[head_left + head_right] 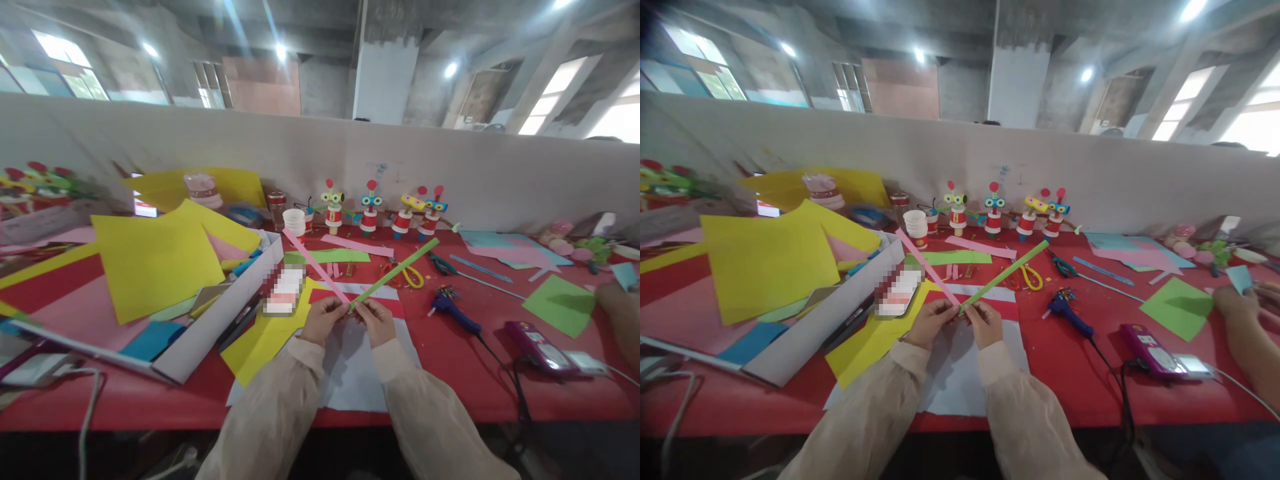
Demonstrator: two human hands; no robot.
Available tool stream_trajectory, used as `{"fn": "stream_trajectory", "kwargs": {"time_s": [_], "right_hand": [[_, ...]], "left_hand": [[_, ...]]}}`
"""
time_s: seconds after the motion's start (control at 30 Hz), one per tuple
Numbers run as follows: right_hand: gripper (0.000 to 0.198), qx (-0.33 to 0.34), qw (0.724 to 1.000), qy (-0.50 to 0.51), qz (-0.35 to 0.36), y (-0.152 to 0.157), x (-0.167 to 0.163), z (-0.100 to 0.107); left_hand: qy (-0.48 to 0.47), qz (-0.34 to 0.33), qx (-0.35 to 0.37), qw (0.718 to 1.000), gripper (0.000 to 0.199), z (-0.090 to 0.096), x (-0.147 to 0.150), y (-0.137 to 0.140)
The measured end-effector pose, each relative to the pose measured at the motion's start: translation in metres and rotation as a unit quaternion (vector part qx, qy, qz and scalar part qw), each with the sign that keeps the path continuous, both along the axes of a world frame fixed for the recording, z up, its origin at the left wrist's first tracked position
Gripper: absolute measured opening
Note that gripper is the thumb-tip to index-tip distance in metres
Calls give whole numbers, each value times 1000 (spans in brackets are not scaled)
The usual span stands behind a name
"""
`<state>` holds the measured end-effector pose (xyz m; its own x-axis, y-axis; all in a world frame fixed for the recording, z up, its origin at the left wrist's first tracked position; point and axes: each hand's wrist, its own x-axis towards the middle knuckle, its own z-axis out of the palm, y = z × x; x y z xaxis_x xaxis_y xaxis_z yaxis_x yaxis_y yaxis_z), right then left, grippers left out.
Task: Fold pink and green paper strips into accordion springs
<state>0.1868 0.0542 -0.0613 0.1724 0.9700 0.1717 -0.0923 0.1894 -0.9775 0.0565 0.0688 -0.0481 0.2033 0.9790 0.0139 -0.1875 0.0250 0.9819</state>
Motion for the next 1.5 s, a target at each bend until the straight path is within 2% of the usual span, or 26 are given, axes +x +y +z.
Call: {"fn": "stream_trajectory", "kwargs": {"time_s": [0.13, 0.37, 0.63, 0.9, 1.13, 1.5], "right_hand": [[26, 11, 1000, -7, 5, 0, 1, -1], [22, 28, 999, -29, 19, -4, -9, 3], [16, 32, 998, -49, 18, -9, -11, 4], [14, 31, 998, -6, 47, -2, -6, -1], [20, 32, 997, 35, 64, -2, -8, -1], [19, 45, 998, -40, 11, 0, 0, -2]], "left_hand": [[12, -11, 0, 1000, 32, 0, 0, 0], [11, 47, 14, 999, 28, 0, 0, 0], [-13, 66, 7, 998, 21, 2, 2, -4], [-74, 58, -33, 995, 25, -1, 6, -3], [-117, 65, -53, 990, 29, 3, 5, -3], [-77, 7, -34, 996, 26, 5, 9, -6]]}}
